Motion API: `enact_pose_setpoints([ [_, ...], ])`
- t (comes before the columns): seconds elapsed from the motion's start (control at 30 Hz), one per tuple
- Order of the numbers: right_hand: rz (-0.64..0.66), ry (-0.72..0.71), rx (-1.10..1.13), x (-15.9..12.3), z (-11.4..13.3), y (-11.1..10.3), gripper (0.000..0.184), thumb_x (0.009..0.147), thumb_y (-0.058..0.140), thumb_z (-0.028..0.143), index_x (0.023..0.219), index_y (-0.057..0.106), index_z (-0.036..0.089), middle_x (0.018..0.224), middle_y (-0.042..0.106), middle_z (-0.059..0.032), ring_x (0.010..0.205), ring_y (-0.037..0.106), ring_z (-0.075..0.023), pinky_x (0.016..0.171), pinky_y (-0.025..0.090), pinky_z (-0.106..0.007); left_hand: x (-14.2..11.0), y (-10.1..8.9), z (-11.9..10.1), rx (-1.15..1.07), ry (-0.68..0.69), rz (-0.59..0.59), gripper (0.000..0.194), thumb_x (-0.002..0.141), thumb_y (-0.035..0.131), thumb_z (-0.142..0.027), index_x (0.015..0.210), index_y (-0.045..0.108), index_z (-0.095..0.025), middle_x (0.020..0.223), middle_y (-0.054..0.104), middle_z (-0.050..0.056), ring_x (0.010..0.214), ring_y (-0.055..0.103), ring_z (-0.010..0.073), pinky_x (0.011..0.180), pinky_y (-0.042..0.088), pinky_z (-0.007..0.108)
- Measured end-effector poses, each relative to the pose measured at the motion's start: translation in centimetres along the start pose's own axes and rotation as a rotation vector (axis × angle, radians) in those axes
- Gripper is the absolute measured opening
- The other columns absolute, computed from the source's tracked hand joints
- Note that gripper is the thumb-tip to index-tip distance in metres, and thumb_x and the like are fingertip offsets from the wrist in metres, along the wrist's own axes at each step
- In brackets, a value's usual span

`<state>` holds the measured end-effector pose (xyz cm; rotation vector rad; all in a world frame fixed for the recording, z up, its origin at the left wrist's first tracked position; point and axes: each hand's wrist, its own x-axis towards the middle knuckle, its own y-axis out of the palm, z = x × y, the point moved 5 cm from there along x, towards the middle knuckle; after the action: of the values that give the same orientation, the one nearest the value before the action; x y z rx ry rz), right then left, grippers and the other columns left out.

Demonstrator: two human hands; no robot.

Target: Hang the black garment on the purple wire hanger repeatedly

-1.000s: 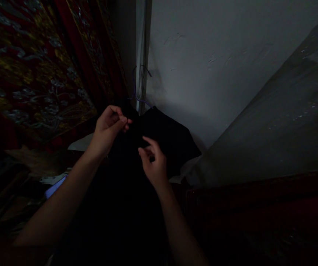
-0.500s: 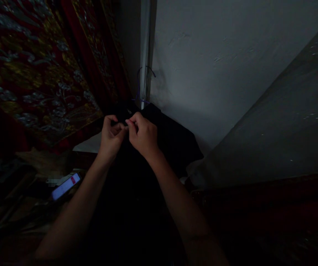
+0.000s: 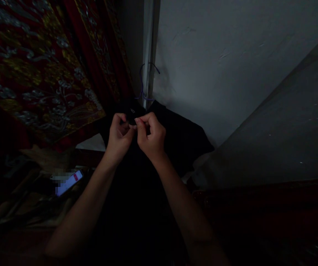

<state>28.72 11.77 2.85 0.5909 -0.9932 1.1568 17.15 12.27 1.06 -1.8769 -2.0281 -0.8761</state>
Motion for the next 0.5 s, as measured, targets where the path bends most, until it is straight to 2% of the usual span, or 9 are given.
enact_pose_setpoints([
  [0.1,-0.041,0.013,0.038,0.2,0.4,-0.4,0.022,0.098,0.056,0.036,0.081,0.054,0.023,0.07,0.053,0.0012,0.064,0.054,-0.0138,0.061,0.044,-0.029,-0.7,0.0,1.6,0.109,-0.02,0.01,0.036,0.081,0.065,-0.011,0.096,0.036,-0.026,0.071,0.048,-0.008,0.06,0.052,0.0084,0.055,0.037,0.018],
  [0.17,-0.115,0.039,0.029,1.1,1.2,-1.5,0.025,0.1,0.053,0.041,0.083,0.055,0.023,0.073,0.053,0.0001,0.068,0.057,-0.0147,0.064,0.046,-0.03,-2.2,-0.1,3.7,0.216,-0.096,0.037,0.037,0.079,0.065,-0.008,0.095,0.037,-0.025,0.072,0.049,-0.008,0.061,0.052,0.0091,0.056,0.038,0.019],
  [0.27,-0.266,0.041,0.007,3.1,2.9,-4.2,0.024,0.101,0.052,0.04,0.084,0.056,0.023,0.076,0.053,-0.0006,0.072,0.059,-0.0155,0.067,0.048,-0.03,-5.8,-0.4,7.4,0.311,-0.275,0.102,0.035,0.08,0.065,-0.009,0.095,0.038,-0.024,0.073,0.051,-0.007,0.063,0.053,0.0104,0.059,0.041,0.022],
  [0.33,-0.334,0.027,0.0,4.0,3.7,-6.5,0.022,0.099,0.057,0.035,0.081,0.056,0.023,0.074,0.05,0.0003,0.069,0.057,-0.015,0.066,0.046,-0.029,-8.0,-0.7,8.9,0.304,-0.342,0.132,0.034,0.083,0.065,-0.014,0.102,0.039,-0.024,0.075,0.055,-0.006,0.066,0.057,0.0119,0.062,0.044,0.024],
  [0.43,-0.443,0.076,0.009,3.4,3.5,-10.7,0.023,0.094,0.065,0.031,0.074,0.057,0.022,0.065,0.043,0.0034,0.057,0.045,-0.0118,0.058,0.039,-0.026,-8.8,-1.5,9.1,0.242,-0.375,0.128,0.037,0.085,0.068,-0.024,0.107,0.038,-0.024,0.074,0.057,-0.006,0.068,0.059,0.013,0.064,0.045,0.025],
  [0.5,-0.506,0.196,0.12,1.6,2.5,-13.4,0.026,0.09,0.068,0.031,0.069,0.057,0.022,0.06,0.037,0.0054,0.051,0.035,-0.0103,0.053,0.035,-0.026,-7.2,-2.4,8.1,0.232,-0.349,0.068,0.047,0.083,0.074,-0.033,0.112,0.038,-0.024,0.078,0.06,-0.005,0.071,0.061,0.0136,0.066,0.046,0.025],
])
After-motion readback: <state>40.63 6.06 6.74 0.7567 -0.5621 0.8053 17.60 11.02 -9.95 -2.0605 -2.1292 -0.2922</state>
